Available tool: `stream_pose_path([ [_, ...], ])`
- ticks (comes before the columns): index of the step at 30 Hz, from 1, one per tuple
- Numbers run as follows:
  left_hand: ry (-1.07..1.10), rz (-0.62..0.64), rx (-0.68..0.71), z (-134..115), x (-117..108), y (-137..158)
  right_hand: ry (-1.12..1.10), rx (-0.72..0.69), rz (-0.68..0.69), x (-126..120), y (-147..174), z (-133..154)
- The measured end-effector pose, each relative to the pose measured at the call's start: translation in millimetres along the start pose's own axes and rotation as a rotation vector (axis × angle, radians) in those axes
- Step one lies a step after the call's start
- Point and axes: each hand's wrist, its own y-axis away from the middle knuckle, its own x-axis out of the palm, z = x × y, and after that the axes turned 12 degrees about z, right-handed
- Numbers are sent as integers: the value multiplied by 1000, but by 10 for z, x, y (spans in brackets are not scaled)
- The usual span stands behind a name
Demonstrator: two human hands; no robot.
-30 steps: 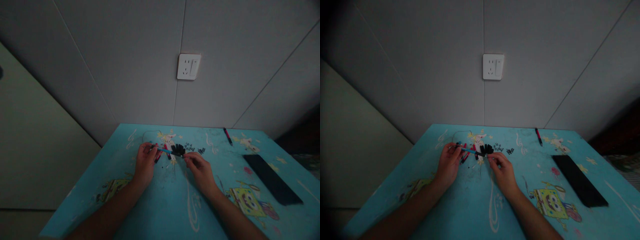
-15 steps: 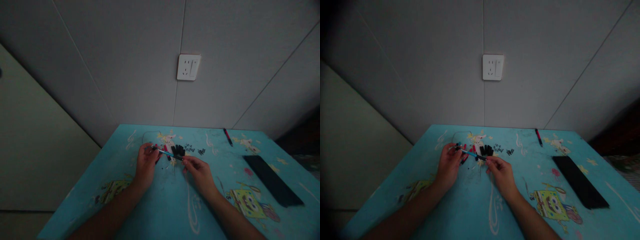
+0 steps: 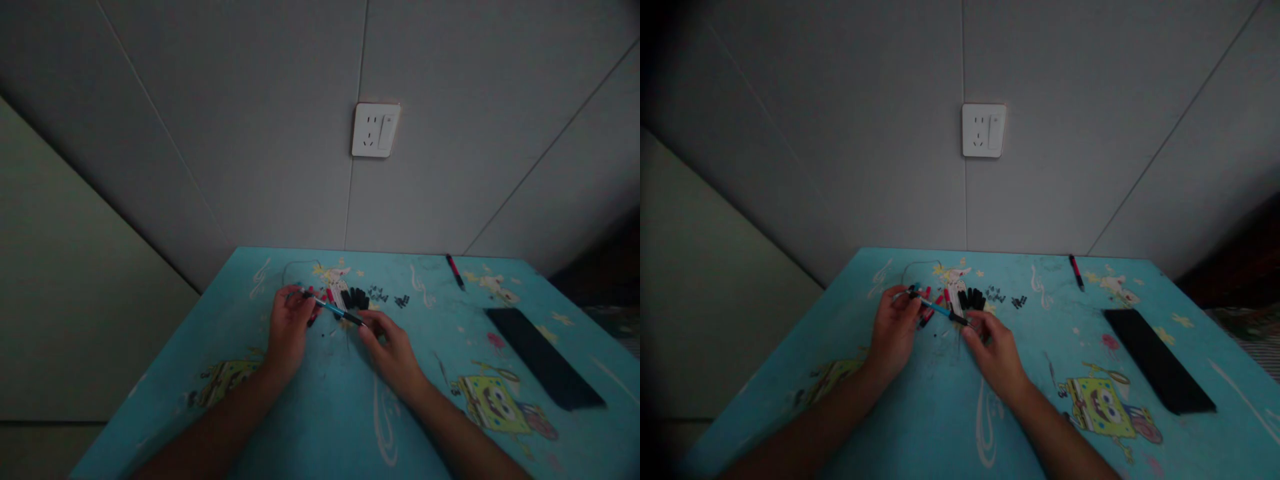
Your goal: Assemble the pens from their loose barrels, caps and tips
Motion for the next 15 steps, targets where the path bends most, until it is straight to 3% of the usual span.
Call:
stream_pose_path([
  [9, -30, -3, 16, -20, -5, 6, 50, -9, 146, 65, 50, -7],
  [15, -1, -9, 3, -19, -30, -3, 151, -152, 156, 66, 73, 63],
])
